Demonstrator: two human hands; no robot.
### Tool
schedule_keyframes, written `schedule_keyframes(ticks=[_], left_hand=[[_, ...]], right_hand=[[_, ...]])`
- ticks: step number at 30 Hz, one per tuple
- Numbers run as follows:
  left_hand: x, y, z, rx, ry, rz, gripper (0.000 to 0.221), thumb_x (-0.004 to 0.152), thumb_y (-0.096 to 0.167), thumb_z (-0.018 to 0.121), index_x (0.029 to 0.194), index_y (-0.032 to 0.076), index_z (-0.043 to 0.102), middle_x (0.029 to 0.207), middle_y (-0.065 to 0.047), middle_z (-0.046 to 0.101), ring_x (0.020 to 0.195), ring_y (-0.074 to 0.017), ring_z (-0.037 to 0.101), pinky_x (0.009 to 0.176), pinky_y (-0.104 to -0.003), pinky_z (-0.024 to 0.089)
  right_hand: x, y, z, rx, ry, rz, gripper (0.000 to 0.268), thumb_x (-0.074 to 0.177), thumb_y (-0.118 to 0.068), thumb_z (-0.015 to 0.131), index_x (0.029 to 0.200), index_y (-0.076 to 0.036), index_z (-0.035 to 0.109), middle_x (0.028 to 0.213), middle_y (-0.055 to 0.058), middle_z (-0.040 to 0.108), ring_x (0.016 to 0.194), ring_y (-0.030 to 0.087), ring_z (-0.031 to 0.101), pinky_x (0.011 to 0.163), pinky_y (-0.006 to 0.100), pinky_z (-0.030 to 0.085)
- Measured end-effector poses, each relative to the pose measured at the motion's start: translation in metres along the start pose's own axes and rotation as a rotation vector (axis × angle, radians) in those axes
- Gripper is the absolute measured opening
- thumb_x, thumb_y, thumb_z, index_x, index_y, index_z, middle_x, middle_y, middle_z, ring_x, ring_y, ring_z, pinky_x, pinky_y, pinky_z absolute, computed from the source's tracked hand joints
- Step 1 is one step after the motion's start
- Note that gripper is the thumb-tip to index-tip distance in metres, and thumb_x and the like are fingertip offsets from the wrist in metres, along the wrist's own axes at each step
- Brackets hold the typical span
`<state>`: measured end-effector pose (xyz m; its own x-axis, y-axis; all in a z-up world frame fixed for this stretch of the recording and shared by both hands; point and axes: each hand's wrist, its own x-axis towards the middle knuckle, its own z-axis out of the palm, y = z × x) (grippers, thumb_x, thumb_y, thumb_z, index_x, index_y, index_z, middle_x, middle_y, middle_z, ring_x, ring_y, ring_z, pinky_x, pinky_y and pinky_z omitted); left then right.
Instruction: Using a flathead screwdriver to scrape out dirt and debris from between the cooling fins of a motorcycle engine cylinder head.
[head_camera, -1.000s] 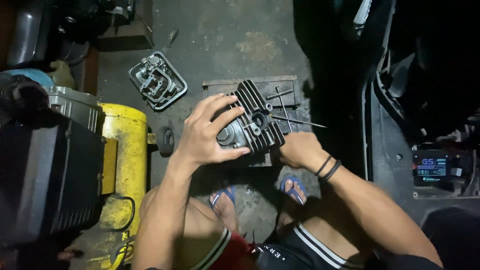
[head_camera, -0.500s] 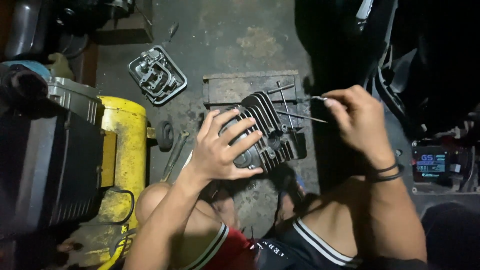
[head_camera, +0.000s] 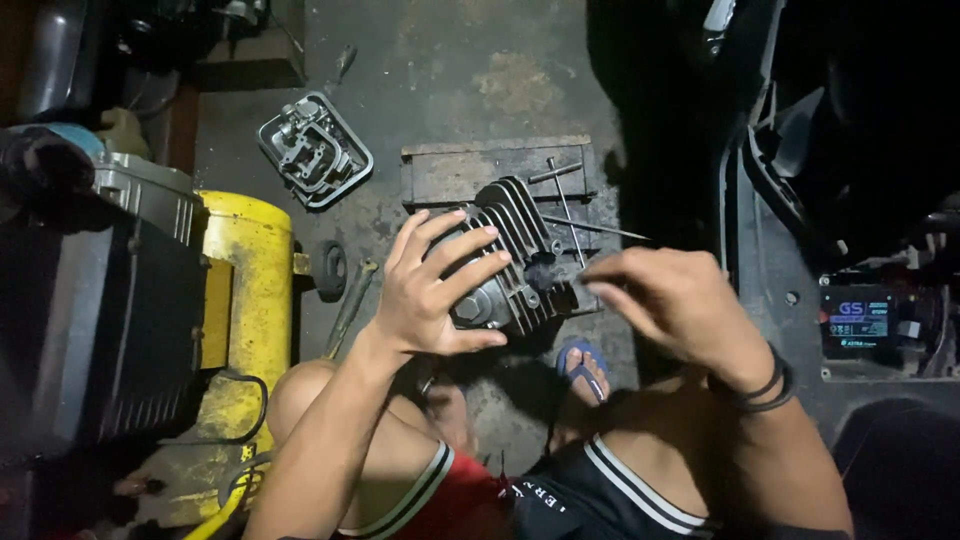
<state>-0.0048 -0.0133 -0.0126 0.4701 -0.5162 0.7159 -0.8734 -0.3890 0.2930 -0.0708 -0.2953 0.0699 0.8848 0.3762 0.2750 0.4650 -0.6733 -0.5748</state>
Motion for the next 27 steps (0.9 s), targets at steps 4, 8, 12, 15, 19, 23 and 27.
schedule_keyframes(ticks=[4,8,12,15,19,23,27], left_hand=[[0.006,-0.004,0.001,-0.036,0.028,-0.022,0.073,0.081,0.079,0.062,0.124,0.022,0.074,0.126,-0.001,0.069,0.121,-0.0341,0.061,0.111,-0.057,0.038],[0.010,-0.009,0.005,-0.056,0.053,-0.015,0.064,0.082,0.073,0.067,0.118,0.021,0.076,0.119,0.001,0.072,0.116,-0.0309,0.064,0.108,-0.052,0.042],[0.015,-0.008,0.003,-0.063,0.034,-0.051,0.047,0.081,0.061,0.075,0.109,0.023,0.078,0.112,0.003,0.072,0.112,-0.0273,0.064,0.108,-0.050,0.041],[0.028,0.004,-0.007,-0.027,-0.024,-0.151,0.033,0.084,0.052,0.077,0.102,0.025,0.076,0.105,0.006,0.071,0.109,-0.0244,0.063,0.107,-0.049,0.042],[0.044,0.025,-0.002,0.116,-0.105,-0.099,0.030,0.079,0.048,0.079,0.100,0.027,0.076,0.102,0.005,0.067,0.112,-0.0263,0.059,0.105,-0.053,0.041],[0.050,0.045,0.001,0.183,-0.312,-0.170,0.031,0.074,0.041,0.082,0.098,0.023,0.075,0.106,0.001,0.065,0.121,-0.0301,0.053,0.111,-0.062,0.033],[0.060,0.056,-0.004,0.200,-0.500,-0.286,0.024,0.080,0.039,0.079,0.096,0.021,0.077,0.108,-0.001,0.067,0.128,-0.0314,0.051,0.115,-0.069,0.024]], right_hand=[[0.002,-0.001,0.003,-0.106,-0.012,-0.013,0.010,0.090,-0.011,0.071,0.100,-0.013,0.072,0.075,0.007,0.075,0.068,0.030,0.074,0.065,0.041,0.057],[0.005,-0.008,-0.004,-0.180,-0.030,-0.068,0.007,0.090,-0.009,0.069,0.093,-0.014,0.071,0.072,0.006,0.073,0.071,0.031,0.073,0.066,0.042,0.056],[0.005,-0.003,0.011,-0.307,0.004,-0.164,0.011,0.100,-0.020,0.058,0.094,-0.017,0.067,0.076,0.001,0.069,0.068,0.026,0.068,0.063,0.038,0.052],[0.008,-0.008,0.013,-0.478,0.034,-0.176,0.017,0.105,-0.028,0.052,0.091,-0.023,0.061,0.069,-0.004,0.059,0.064,0.019,0.063,0.060,0.033,0.050],[0.007,-0.008,0.027,-0.530,0.063,-0.126,0.014,0.102,-0.030,0.056,0.090,-0.026,0.061,0.065,-0.011,0.059,0.059,0.015,0.063,0.056,0.029,0.047],[0.001,-0.007,0.034,-0.573,0.007,-0.076,0.011,0.099,-0.029,0.053,0.088,-0.026,0.057,0.058,-0.009,0.056,0.049,0.020,0.062,0.050,0.035,0.047],[-0.005,0.001,0.044,-0.765,0.072,-0.092,0.016,0.095,-0.031,0.056,0.080,-0.027,0.054,0.049,-0.008,0.051,0.041,0.020,0.060,0.047,0.035,0.048]])
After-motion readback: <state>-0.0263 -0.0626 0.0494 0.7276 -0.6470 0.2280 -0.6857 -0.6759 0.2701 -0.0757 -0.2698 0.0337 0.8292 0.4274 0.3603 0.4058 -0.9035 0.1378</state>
